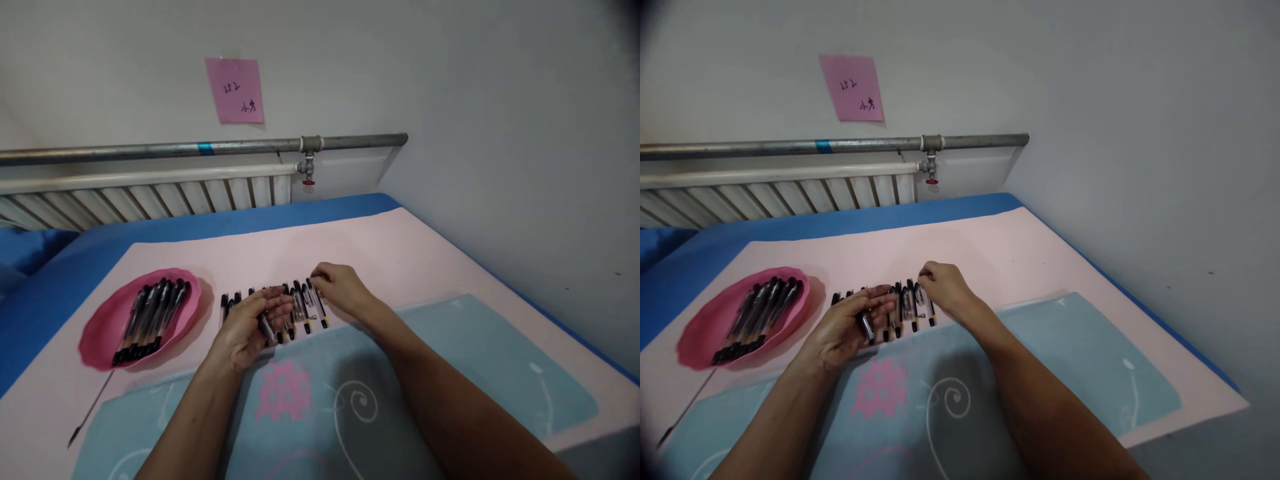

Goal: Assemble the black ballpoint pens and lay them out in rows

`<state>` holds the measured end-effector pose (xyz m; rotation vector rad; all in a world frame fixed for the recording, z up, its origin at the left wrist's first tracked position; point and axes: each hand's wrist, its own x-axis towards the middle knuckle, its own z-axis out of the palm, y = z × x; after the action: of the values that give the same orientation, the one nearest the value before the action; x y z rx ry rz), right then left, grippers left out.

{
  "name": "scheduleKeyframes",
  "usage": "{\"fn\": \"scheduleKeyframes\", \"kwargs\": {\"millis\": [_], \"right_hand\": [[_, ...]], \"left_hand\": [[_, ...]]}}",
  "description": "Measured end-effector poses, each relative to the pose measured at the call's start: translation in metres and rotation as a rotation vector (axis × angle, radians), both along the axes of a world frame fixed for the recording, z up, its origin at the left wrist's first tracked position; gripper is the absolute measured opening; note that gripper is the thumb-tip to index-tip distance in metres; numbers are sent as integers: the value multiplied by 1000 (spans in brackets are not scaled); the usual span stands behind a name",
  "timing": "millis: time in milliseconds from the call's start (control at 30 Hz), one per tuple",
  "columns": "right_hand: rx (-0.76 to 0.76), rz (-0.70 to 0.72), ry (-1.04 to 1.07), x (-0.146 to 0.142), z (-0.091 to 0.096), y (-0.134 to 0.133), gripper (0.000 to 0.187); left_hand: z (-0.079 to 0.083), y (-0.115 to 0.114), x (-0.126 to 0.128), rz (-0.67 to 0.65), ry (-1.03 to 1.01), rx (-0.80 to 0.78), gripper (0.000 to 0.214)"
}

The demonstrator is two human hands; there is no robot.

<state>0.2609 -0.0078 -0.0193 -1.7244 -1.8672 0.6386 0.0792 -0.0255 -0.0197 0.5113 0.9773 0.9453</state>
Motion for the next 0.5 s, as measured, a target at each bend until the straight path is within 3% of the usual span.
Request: {"fn": "scheduleKeyframes", "kwargs": {"millis": [167,300,500], "right_hand": [[255,304,99,-28,8,-20,20],[247,385,21,-40,4,-28,22],[239,441,1,-42,0,-28,21]], "left_hand": [[1,-4,9,25,-112,-75,16],[-2,-5,12,21,-155,-78,16],[-4,-4,10,-11,-227,-57,33]]}}
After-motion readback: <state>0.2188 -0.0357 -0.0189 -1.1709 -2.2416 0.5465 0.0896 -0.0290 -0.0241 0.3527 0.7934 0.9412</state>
